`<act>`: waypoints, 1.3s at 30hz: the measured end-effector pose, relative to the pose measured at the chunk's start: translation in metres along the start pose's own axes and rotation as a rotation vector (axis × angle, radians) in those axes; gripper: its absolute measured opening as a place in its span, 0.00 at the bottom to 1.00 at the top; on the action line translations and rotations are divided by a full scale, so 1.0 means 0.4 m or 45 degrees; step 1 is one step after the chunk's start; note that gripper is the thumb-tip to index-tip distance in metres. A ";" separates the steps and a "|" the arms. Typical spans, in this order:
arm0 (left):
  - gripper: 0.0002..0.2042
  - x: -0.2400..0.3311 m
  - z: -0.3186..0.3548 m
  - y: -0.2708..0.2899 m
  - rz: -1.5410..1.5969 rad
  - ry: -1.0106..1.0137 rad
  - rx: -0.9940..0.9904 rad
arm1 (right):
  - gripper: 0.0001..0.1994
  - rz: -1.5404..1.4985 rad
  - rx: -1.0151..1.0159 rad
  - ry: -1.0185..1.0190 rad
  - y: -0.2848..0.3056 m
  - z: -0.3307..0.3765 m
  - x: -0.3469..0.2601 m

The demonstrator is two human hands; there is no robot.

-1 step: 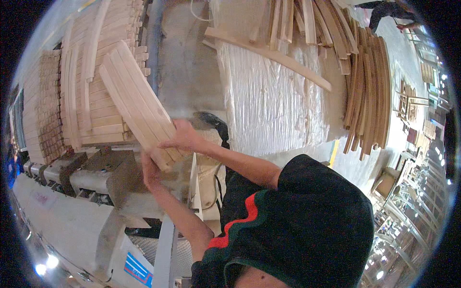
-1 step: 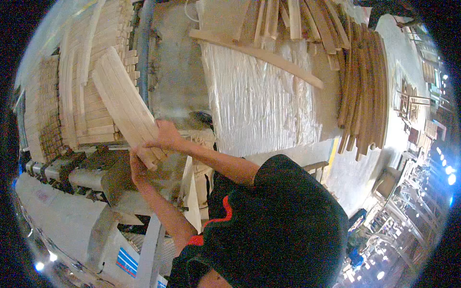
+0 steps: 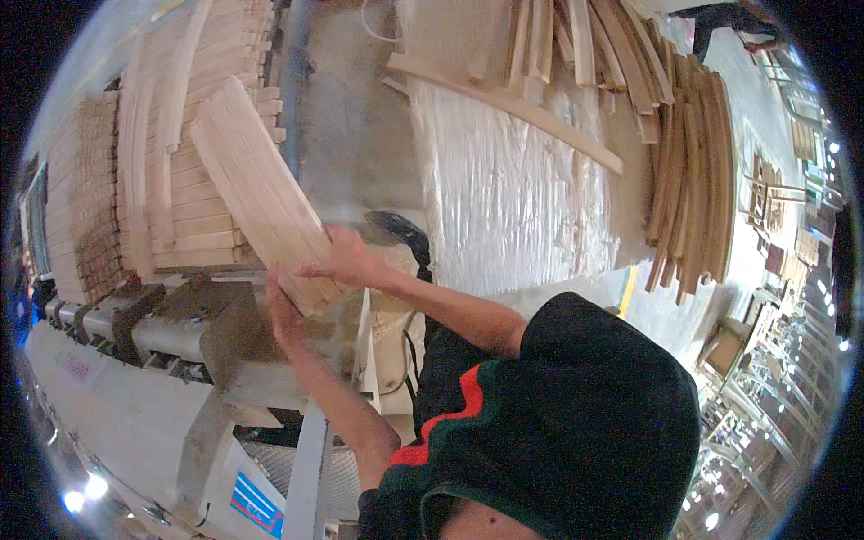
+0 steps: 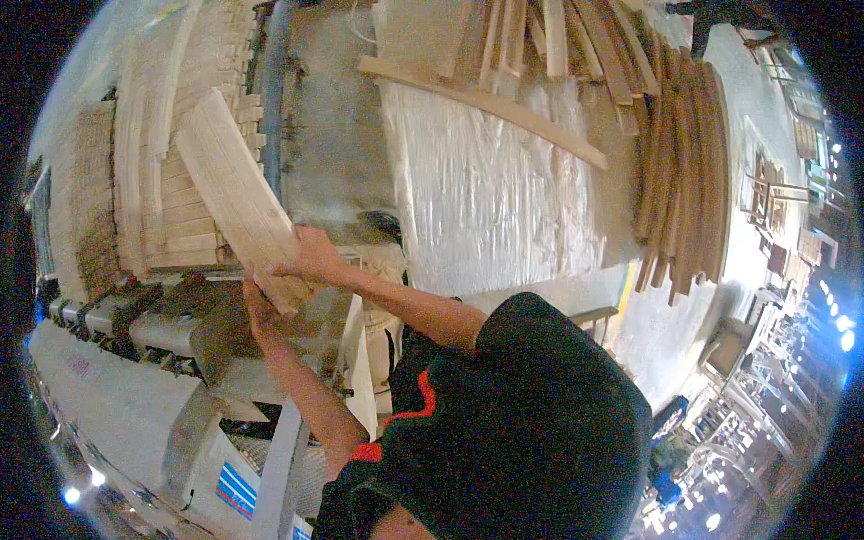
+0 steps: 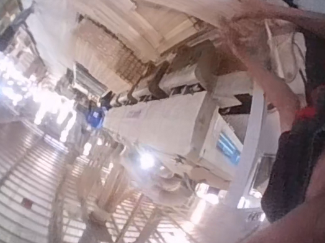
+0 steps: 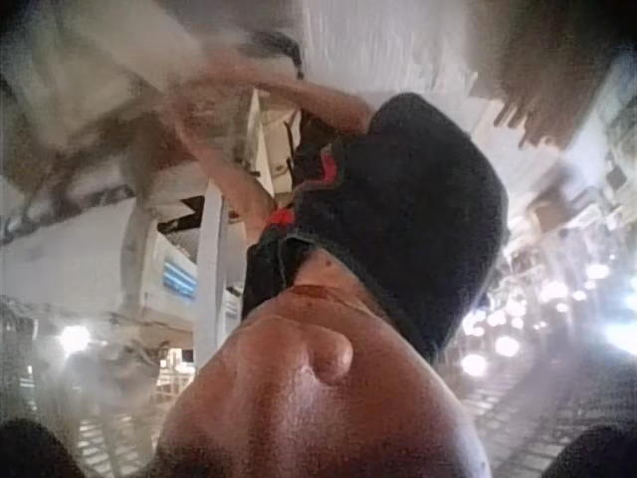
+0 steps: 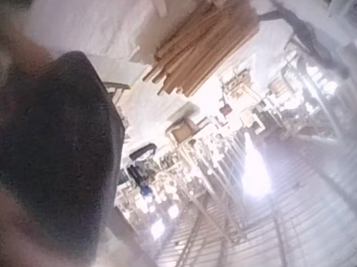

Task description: The person repeatedly picks up wooden planks from a stack and feeds them into a woodworking machine. They handle the planks one at a time or in small groups, placing them onto the machine's input surface and then returning to the stack to retrieve more.

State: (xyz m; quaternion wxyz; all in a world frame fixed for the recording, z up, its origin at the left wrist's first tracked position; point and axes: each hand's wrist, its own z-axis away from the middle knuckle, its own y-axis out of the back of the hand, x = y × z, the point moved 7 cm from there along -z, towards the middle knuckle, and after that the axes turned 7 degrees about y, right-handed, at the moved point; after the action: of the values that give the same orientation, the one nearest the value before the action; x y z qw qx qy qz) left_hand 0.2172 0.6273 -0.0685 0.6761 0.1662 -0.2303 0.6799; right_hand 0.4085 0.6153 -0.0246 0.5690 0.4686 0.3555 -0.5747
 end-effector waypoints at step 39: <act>0.20 -1.374 0.954 0.422 0.441 -0.849 0.983 | 0.31 -0.012 -1.210 0.622 -0.494 1.330 0.308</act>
State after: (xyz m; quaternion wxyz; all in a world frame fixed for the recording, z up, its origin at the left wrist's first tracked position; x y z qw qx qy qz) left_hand 0.0334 -0.0378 -0.0588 0.3342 0.5689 -0.1898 0.7270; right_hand 0.1529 0.0943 -0.0017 0.6167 0.2777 0.7007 -0.2270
